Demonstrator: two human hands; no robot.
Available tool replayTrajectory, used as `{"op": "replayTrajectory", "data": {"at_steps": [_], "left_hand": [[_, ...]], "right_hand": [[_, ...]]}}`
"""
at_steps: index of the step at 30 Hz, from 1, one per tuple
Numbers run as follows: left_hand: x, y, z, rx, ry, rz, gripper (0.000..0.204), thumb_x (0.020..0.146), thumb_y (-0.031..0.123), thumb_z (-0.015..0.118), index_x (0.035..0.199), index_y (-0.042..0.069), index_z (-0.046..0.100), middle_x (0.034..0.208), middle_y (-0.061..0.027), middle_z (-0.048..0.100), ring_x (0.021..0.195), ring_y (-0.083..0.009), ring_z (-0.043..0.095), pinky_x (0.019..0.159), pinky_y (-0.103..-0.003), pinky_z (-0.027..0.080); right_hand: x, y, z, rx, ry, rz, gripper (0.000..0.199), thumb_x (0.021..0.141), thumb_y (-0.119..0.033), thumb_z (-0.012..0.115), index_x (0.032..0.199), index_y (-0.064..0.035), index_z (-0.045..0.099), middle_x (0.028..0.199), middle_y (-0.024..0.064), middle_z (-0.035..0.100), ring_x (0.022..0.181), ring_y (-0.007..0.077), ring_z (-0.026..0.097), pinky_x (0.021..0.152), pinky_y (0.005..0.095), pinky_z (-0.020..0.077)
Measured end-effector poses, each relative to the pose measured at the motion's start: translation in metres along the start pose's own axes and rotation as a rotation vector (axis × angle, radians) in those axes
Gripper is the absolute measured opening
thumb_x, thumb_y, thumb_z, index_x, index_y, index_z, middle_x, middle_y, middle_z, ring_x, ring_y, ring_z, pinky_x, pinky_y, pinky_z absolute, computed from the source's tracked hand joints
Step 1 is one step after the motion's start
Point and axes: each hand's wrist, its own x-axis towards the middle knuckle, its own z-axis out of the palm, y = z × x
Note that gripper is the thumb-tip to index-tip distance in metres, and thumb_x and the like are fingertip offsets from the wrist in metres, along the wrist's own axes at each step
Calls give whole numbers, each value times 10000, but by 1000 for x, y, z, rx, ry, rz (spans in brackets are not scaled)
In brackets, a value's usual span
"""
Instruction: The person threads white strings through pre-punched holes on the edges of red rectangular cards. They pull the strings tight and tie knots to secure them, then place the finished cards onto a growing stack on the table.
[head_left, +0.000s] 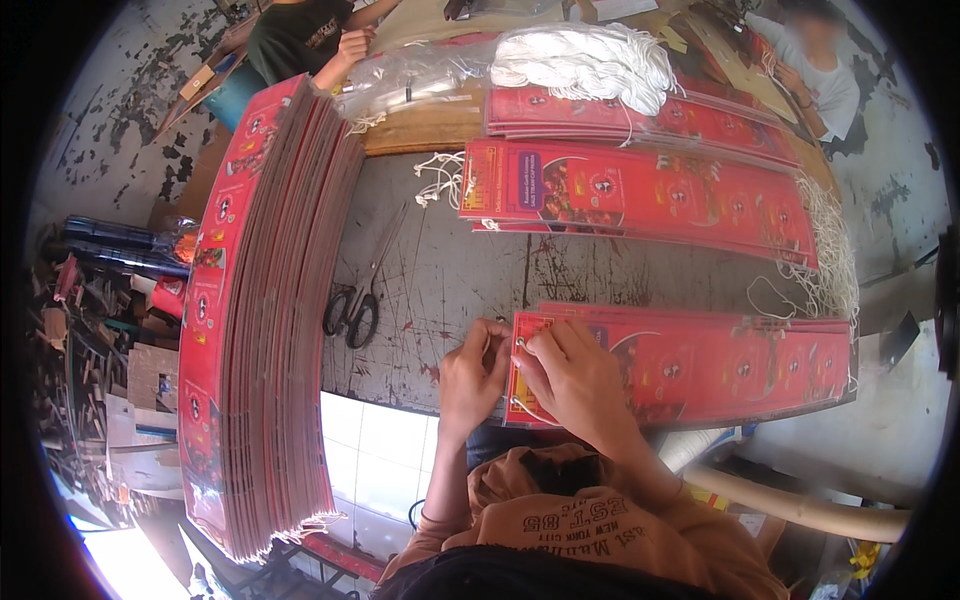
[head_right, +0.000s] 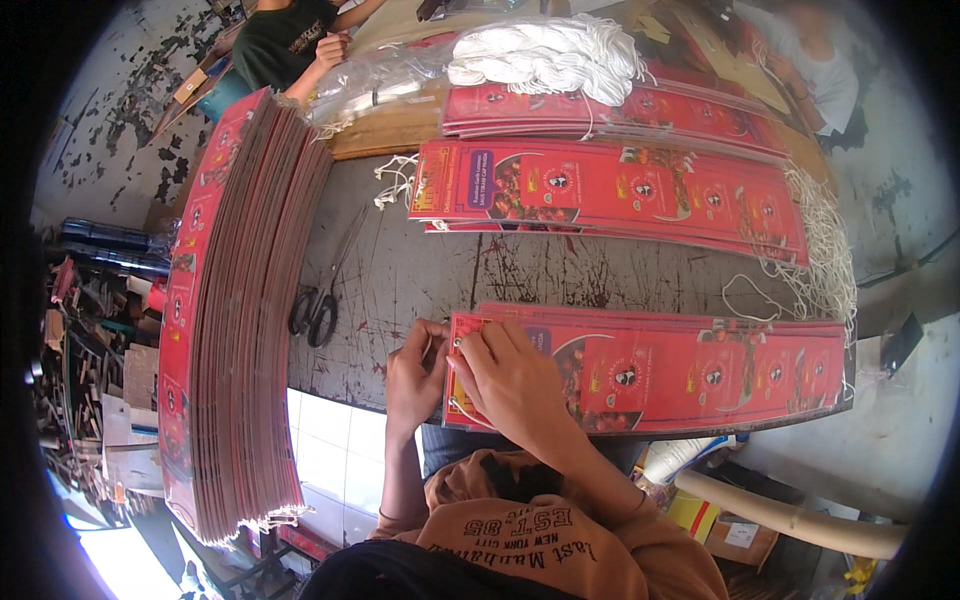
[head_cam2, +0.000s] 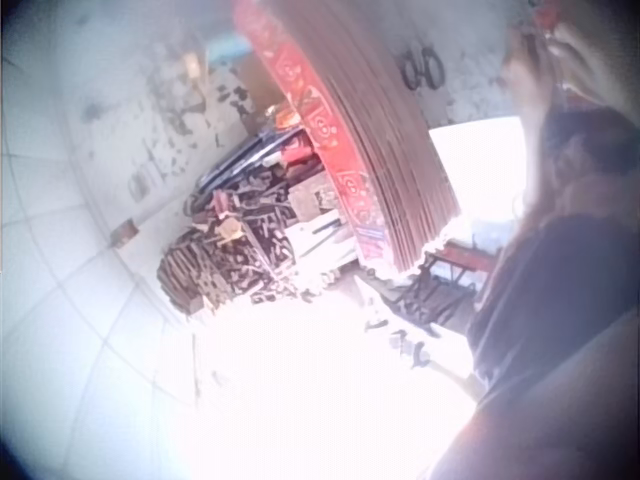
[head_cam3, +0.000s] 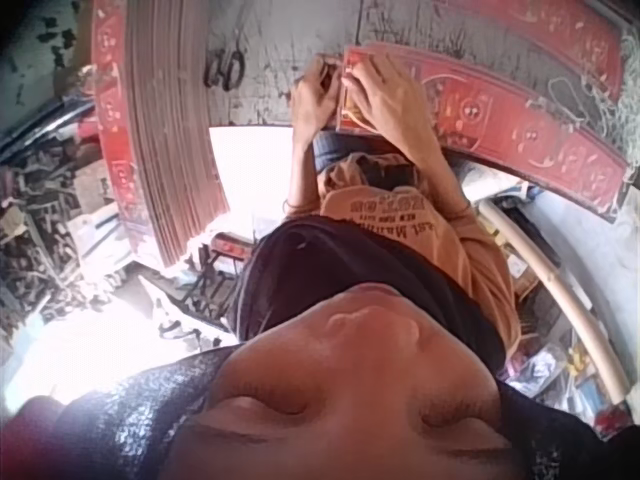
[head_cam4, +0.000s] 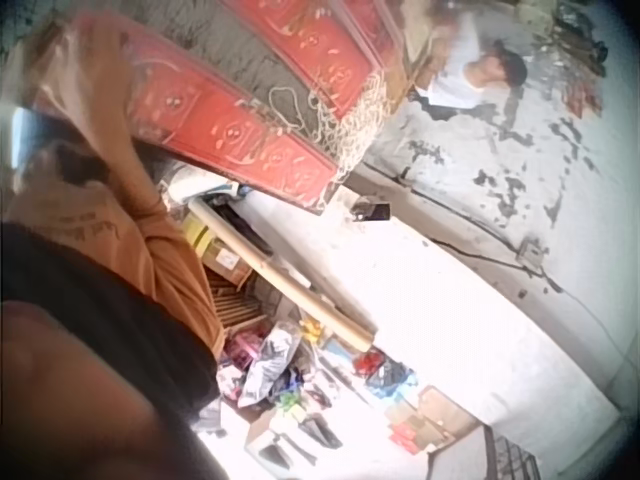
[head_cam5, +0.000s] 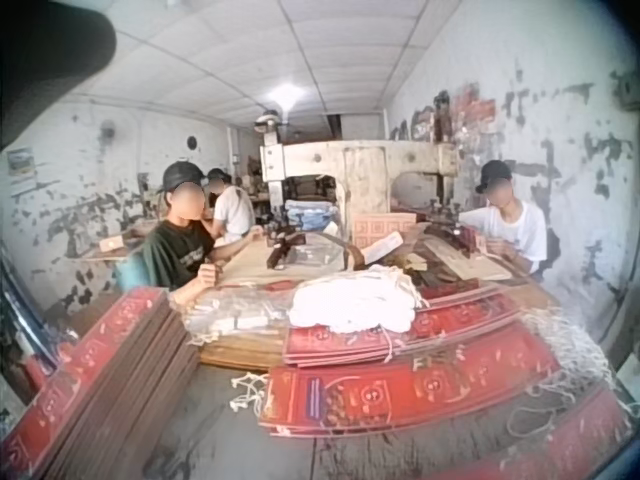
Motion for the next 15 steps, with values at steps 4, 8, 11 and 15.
{"op": "replayTrajectory", "data": {"at_steps": [4,8,11,15], "left_hand": [[0,1,3,-43,37,18,64,864,31,576,919,9,551,597,-92,564,472,-140,527,477,-261,406],[0,2,1,-34,13,-14,65,866,34,577,919,7,550,577,-79,545,457,-105,486,464,-249,383],[0,3,1,-49,10,-46,62,866,34,577,916,6,551,560,-69,530,450,-89,465,459,-244,372],[0,4,0,-39,21,-72,52,865,31,570,908,9,551,541,-61,516,451,-75,460,455,-249,368]], "right_hand": [[0,1,0,-6,5,-16,181,812,-164,643,850,-47,510,816,79,521,791,234,564,602,309,498],[-1,0,-1,29,10,0,179,811,-156,646,850,-44,512,823,81,528,799,235,567,601,313,498],[-1,-1,-1,78,54,55,161,806,-131,654,841,-41,524,794,80,541,756,239,577,593,322,497],[-4,-3,-2,193,125,187,133,806,-116,670,850,-33,577,769,84,584,690,238,607,579,331,496]]}}
